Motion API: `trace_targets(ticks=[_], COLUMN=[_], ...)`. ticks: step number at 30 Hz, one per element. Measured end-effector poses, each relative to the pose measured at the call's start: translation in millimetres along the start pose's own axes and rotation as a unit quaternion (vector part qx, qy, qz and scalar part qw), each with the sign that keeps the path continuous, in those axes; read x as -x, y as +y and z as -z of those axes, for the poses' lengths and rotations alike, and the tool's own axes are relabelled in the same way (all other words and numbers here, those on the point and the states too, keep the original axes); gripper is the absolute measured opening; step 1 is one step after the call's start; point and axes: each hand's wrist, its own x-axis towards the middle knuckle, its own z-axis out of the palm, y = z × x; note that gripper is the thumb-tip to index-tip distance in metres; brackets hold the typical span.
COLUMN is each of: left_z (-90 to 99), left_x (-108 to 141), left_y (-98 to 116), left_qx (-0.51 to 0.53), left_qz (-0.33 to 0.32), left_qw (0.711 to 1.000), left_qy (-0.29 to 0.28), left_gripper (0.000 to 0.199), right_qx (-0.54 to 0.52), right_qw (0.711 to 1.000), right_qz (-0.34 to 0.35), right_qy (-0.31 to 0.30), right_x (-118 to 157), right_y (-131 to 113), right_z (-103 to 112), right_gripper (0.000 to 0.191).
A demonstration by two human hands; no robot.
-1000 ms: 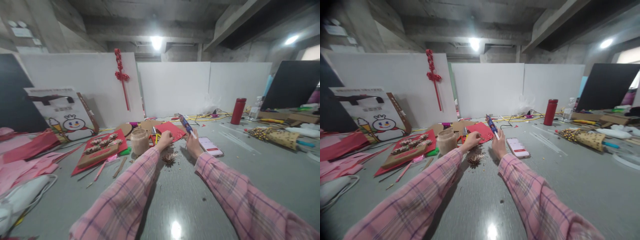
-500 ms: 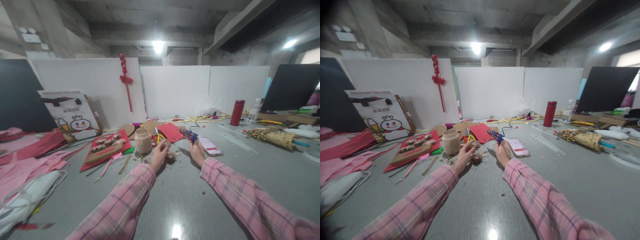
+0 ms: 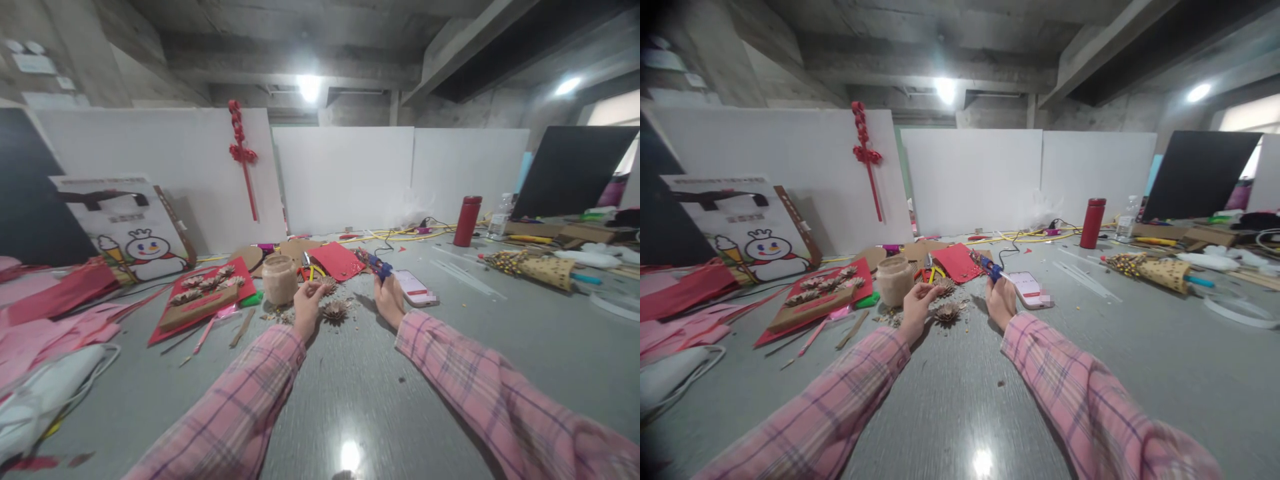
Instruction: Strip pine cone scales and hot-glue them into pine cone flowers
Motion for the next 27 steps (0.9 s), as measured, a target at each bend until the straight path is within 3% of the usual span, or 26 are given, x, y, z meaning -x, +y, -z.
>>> trace_targets(ticks=[6, 11, 15, 27], left_z=[-3.3, -6.9, -8.0, -5.5], left_x=[-6.0, -6.8, -5.6, -4.6], left_y=[-6.4, -9.0, -9.3, -9.6], left_qx=[0.02, 0.127, 0.155, -0.019], left_qz=[0.015, 0.077, 0.08, 0.042], left_qw=[0.999, 0.988, 0.984, 0.999], left_qy=[0.046, 0.04, 0.025, 0.004], left_gripper=[0.022, 0.023, 0.023, 0.021], right_qx=[-0.038, -0.043, -0.06, -0.028], right_qw=[0.998, 0.998, 0.997, 0.992], right_qz=[-0.041, -0.031, -0.045, -0.097], right_qy=[0.008, -0.019, -0.021, -0.072], right_x=[1.5, 3.8, 3.5, -1.0], right_y=[-8.0, -10.6, -10.4, -9.0], right_z=[-0.2, 0.8, 3.7, 6.5], right_gripper=[0.038, 0.038, 0.036, 0.043])
